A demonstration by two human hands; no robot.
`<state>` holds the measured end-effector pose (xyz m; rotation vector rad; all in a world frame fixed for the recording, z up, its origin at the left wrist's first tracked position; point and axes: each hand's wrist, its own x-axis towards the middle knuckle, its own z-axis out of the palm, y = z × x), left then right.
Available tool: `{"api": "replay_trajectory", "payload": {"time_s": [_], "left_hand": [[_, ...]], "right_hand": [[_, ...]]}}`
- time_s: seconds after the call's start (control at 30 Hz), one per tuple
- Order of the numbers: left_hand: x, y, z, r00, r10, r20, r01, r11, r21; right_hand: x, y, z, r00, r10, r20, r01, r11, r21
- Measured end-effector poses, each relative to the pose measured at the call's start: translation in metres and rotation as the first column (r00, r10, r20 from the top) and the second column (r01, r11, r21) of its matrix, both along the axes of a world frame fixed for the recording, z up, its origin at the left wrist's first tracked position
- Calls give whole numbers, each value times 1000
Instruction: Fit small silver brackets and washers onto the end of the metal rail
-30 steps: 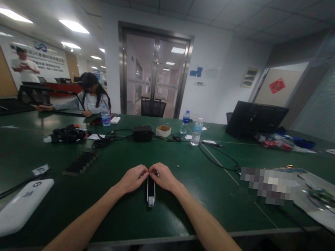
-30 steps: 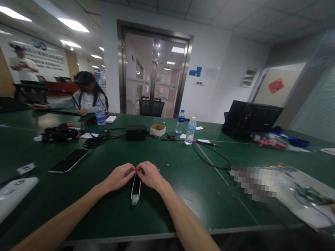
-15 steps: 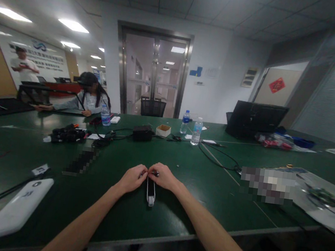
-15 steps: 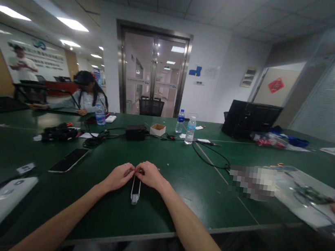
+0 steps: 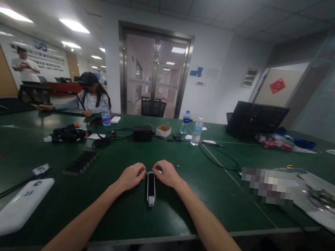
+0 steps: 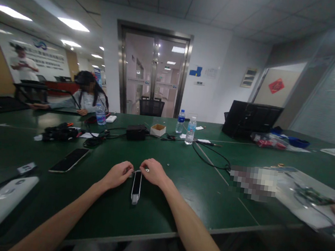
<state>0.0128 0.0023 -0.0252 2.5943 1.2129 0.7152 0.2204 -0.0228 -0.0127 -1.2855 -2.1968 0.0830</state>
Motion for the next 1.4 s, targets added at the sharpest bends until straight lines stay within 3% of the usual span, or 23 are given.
{"api": "replay_trajectory", "payload": {"time_s": [0.23, 0.87, 1.4], "left_hand": [[-2, 2, 1, 997, 40, -59, -42, 998, -43], [-6, 3, 9, 982, 100, -158, -119, 986, -118], [-10, 8, 5, 974, 124, -190, -138, 988, -63]], "right_hand": [[13, 4, 2, 995, -71, 69, 75, 996, -43], [16, 4, 0, 979, -91, 180, 125, 974, -187], [15, 3, 2, 973, -98, 209, 140, 971, -196]]}}
